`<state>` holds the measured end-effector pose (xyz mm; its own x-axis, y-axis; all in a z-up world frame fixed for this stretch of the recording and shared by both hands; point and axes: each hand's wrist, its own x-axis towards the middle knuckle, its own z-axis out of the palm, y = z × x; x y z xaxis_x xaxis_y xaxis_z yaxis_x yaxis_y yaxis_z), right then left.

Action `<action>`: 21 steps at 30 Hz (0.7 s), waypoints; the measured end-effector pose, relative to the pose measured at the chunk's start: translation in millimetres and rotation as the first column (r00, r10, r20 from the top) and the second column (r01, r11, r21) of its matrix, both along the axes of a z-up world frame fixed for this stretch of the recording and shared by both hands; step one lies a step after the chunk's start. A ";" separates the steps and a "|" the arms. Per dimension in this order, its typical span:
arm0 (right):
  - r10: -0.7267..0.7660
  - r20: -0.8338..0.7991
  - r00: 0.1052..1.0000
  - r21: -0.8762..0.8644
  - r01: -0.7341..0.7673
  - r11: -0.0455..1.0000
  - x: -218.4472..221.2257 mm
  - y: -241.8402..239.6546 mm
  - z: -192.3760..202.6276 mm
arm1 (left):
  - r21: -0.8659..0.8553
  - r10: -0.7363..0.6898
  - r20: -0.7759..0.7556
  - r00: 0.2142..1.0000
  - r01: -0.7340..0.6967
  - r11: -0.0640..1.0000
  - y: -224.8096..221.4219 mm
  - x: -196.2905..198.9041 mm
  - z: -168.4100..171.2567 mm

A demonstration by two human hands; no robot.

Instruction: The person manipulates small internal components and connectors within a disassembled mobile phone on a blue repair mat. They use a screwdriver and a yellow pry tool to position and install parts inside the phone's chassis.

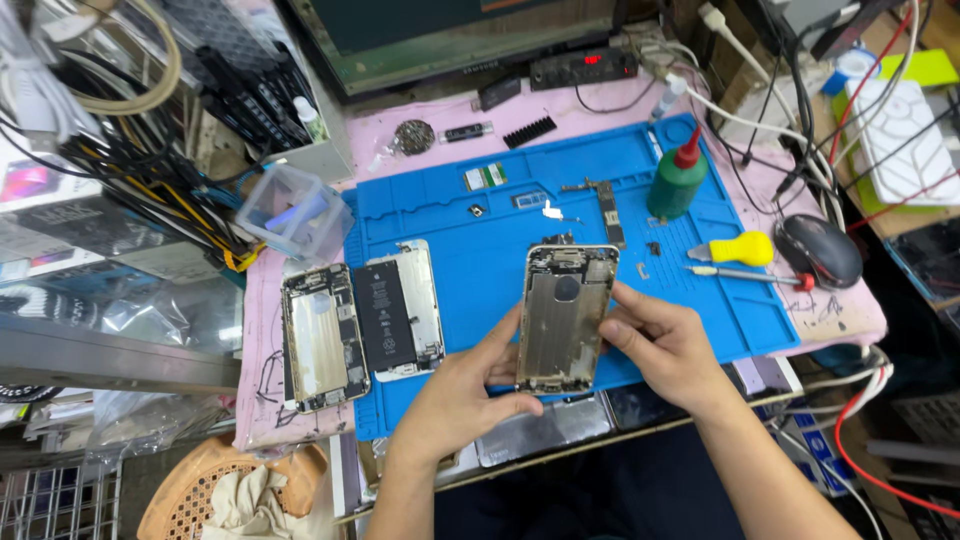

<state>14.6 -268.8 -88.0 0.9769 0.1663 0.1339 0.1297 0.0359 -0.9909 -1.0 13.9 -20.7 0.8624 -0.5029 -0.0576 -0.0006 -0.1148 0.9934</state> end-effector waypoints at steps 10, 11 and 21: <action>-0.013 -0.018 1.000 -0.057 0.012 0.998 2.3 5.5 16.7 | 0.058 0.031 0.054 0.998 -0.034 0.998 -3.2 -0.3 0.6; -0.022 -0.026 0.999 -0.055 0.020 0.998 2.5 6.5 18.7 | 0.044 0.025 0.062 0.998 -0.028 0.999 -3.5 1.1 1.7; -0.021 -0.047 0.999 -0.061 0.018 0.998 3.4 8.7 21.3 | 0.008 0.102 0.126 0.987 -0.103 0.995 0.2 2.8 -7.6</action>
<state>18.1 -260.1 -66.7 0.9850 0.1539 0.0778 0.0829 -0.0266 -0.9962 1.9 14.1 -28.3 0.9102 -0.4114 0.0475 -0.1123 -0.1349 0.9845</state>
